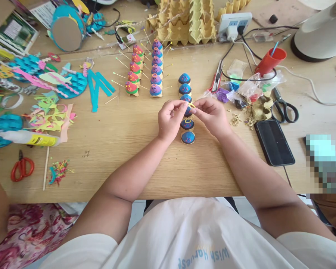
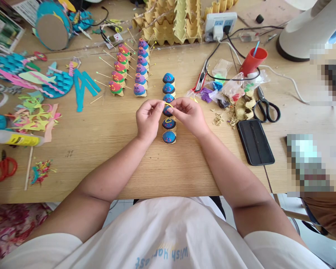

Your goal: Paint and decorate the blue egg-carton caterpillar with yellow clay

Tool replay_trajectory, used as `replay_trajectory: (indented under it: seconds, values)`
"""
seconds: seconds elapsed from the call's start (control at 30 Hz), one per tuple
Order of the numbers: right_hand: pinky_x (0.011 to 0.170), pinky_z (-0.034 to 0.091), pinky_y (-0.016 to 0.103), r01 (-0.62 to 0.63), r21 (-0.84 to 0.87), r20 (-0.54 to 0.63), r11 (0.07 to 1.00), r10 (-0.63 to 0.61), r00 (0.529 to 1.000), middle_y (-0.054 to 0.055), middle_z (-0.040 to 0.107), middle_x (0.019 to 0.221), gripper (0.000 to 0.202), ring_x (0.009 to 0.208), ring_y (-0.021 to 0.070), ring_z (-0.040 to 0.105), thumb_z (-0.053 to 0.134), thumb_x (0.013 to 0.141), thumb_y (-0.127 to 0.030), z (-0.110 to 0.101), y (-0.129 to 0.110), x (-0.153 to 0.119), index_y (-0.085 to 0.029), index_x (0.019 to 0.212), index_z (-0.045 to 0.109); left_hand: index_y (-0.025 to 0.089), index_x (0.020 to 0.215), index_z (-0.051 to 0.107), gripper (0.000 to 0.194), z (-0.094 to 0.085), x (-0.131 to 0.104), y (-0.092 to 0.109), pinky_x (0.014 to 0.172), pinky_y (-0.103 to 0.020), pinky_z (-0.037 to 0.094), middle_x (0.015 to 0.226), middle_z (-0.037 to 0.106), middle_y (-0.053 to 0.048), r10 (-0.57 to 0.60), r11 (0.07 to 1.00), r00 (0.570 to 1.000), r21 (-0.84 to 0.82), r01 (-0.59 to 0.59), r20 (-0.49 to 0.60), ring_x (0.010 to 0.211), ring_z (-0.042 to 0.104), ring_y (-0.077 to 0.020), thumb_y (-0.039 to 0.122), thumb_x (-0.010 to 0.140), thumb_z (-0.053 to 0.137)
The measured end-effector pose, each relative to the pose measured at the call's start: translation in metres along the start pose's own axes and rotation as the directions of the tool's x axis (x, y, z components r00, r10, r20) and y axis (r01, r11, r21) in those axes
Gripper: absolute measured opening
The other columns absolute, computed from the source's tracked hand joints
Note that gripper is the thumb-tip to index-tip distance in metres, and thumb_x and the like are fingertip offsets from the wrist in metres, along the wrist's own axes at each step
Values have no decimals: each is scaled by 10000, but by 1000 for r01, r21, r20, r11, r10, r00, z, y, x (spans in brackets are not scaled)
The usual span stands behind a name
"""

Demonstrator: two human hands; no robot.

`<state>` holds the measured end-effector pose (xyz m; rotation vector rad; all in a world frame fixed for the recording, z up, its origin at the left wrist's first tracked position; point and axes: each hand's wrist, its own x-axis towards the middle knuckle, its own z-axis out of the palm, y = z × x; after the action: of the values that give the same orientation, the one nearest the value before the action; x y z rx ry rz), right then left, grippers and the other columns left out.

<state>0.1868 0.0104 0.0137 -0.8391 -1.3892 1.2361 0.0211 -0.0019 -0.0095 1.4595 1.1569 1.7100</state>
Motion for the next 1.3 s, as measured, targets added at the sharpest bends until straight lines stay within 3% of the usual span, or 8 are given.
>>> replay_trajectory:
  seconds: [0.33, 0.57, 0.8, 1.03, 1.3]
  values:
    - [744, 592, 302, 12, -43, -74, 999, -15, 997, -11, 730, 792, 595, 754, 134, 651, 945, 664, -771, -1, 0, 2, -242, 805, 713, 248, 945, 824, 465, 0, 1, 3, 846, -315, 576, 903, 795, -34, -5, 1000, 999, -3, 5, 38, 883, 724, -165, 710, 945, 769]
    - [711, 579, 304, -1, -67, -45, 998, -2, 999, -9, 709, 726, 583, 682, 127, 608, 905, 727, -784, -1, -7, 0, -239, 780, 705, 247, 883, 803, 543, 2, 2, 7, 890, -325, 595, 889, 799, -35, -50, 998, 998, -47, 52, 44, 901, 751, -171, 770, 970, 686]
    - [659, 517, 289, 30, -137, -24, 990, -33, 999, -10, 701, 706, 597, 640, 111, 551, 828, 798, -815, -3, -9, -1, -231, 758, 712, 262, 958, 805, 414, 3, -1, 0, 826, -302, 544, 932, 808, -17, -42, 997, 995, -68, 48, 86, 846, 694, -143, 671, 908, 835]
    - [616, 454, 291, 50, -220, -47, 974, -61, 997, -5, 675, 662, 684, 609, 104, 514, 664, 883, -884, -4, -7, -1, -223, 723, 734, 238, 895, 765, 500, 2, 0, 4, 790, -290, 546, 851, 777, -12, -39, 998, 994, -39, 43, 98, 806, 698, -137, 734, 953, 739]
    - [605, 497, 292, -6, -95, -52, 995, 1, 999, 1, 626, 690, 768, 649, 129, 576, 463, 929, -953, -6, 3, 1, -258, 854, 782, 233, 847, 747, 565, 2, 1, 9, 852, -312, 575, 848, 793, -28, -70, 997, 990, -20, 73, 121, 863, 751, -160, 780, 967, 674]
